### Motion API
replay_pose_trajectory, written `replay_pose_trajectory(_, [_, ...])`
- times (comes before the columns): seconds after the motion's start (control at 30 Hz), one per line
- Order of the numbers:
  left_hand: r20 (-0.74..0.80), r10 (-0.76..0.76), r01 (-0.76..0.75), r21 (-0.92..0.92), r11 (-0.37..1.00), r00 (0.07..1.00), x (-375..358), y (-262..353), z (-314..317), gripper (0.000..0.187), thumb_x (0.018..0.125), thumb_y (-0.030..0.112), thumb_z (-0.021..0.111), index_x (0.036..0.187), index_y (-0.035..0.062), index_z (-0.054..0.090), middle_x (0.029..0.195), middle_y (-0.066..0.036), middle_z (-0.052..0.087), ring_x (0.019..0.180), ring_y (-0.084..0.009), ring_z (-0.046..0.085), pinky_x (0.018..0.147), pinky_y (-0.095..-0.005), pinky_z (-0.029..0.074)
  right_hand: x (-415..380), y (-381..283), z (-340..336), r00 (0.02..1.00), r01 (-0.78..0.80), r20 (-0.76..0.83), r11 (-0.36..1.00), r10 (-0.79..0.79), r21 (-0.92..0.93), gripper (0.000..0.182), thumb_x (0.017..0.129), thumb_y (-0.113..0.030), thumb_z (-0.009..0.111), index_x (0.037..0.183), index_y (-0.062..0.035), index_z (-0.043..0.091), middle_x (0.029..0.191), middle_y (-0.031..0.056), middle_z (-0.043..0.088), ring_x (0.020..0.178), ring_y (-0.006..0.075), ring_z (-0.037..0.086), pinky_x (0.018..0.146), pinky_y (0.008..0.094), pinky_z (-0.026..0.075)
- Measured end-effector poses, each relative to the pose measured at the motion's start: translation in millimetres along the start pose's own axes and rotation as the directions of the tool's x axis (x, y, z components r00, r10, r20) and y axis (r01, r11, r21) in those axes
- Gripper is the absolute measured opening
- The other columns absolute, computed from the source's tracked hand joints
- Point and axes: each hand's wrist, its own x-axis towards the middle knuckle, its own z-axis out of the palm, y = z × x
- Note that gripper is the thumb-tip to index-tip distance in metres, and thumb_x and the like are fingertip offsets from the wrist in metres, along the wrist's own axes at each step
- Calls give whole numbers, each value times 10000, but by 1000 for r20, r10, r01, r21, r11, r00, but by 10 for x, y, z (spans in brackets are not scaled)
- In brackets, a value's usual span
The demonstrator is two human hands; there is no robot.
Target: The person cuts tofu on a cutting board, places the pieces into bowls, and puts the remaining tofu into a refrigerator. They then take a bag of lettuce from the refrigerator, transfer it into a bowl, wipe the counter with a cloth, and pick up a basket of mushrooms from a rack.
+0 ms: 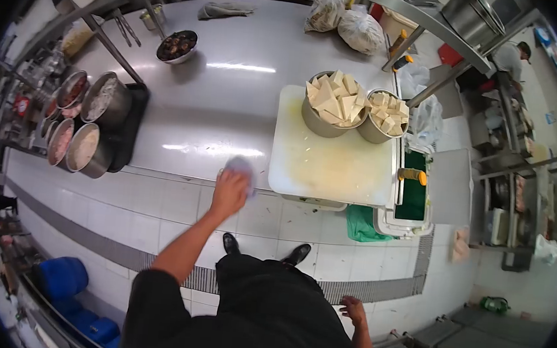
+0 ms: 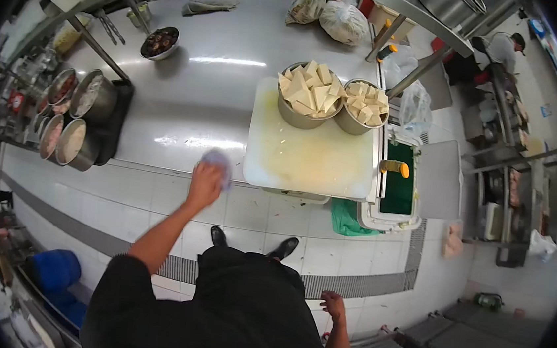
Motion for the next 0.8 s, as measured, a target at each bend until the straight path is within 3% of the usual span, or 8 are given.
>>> replay_pose_trajectory(0.13, [79,-497,502,-210,839,864,-1103,211,64,201,797,69,602,973,23,688,1011,-130,672,1012,-348,589,922,-459,467,554,-189,-716,999,43,3,995,-44,89,296,962,-242,578,1191,-63,630,953,62,695,714,162,667,597,300,549])
replay_pose_trajectory(0.2, [75,-879,775,-510,373,472,-1133,473,-130,209,821,62,581,985,-17,685,982,-164,684,995,-337,622,915,-413,490,772,-345,-1040,999,48,-12,999,-48,-13,269,957,-230,568,1164,-71,635,943,59,689,692,152,655,584,298,544])
replay_pose_trajectory(0.27, [-119,-872,667,-598,444,474,-796,767,-383,232,832,66,586,1025,-19,685,1068,-185,685,1084,-322,616,942,-393,482,922,-492,-1353,998,63,-3,997,-63,-38,278,955,-245,573,1164,-72,633,940,66,681,696,156,658,581,300,536])
replay_pose_trajectory(0.37, [-476,-482,398,-272,876,736,-98,829,-477,294,827,76,591,1095,10,691,1181,-185,654,1120,-360,593,981,-424,468,1080,-784,-1665,991,126,-28,990,-128,-60,310,952,-265,583,1192,-71,617,953,71,672,715,165,660,576,302,521])
replay_pose_trajectory(0.53, [-275,-346,378,71,923,897,658,600,166,440,836,208,640,1270,136,644,1411,-165,507,1317,-405,442,1116,-554,343,1075,-1121,-1676,975,198,-110,980,-193,32,333,944,-274,611,1209,-73,612,952,58,672,719,168,657,594,294,518])
replay_pose_trajectory(0.67, [-272,-394,471,345,812,878,656,298,220,548,833,309,664,1361,195,571,1495,-131,427,1413,-383,340,1116,-669,276,755,-1088,-1387,975,211,-81,976,-207,45,322,957,-271,613,1208,-69,623,969,55,680,703,162,663,585,266,522])
replay_pose_trajectory(0.77, [-489,-431,636,412,652,758,-135,-1066,-135,470,842,195,627,1307,139,588,1299,-129,591,1228,-321,555,989,-500,475,640,-757,-1204,990,122,-77,991,-119,45,283,965,-287,612,1162,-86,650,957,53,685,709,161,665,594,299,535])
replay_pose_trajectory(0.8, [-516,-742,901,180,395,428,-254,-1253,-397,455,844,162,609,1292,86,605,1201,-176,650,1111,-325,633,925,-487,526,615,-607,-1169,994,88,-67,994,-84,66,280,962,-289,616,1154,-88,651,946,51,684,711,161,665,595,307,536])
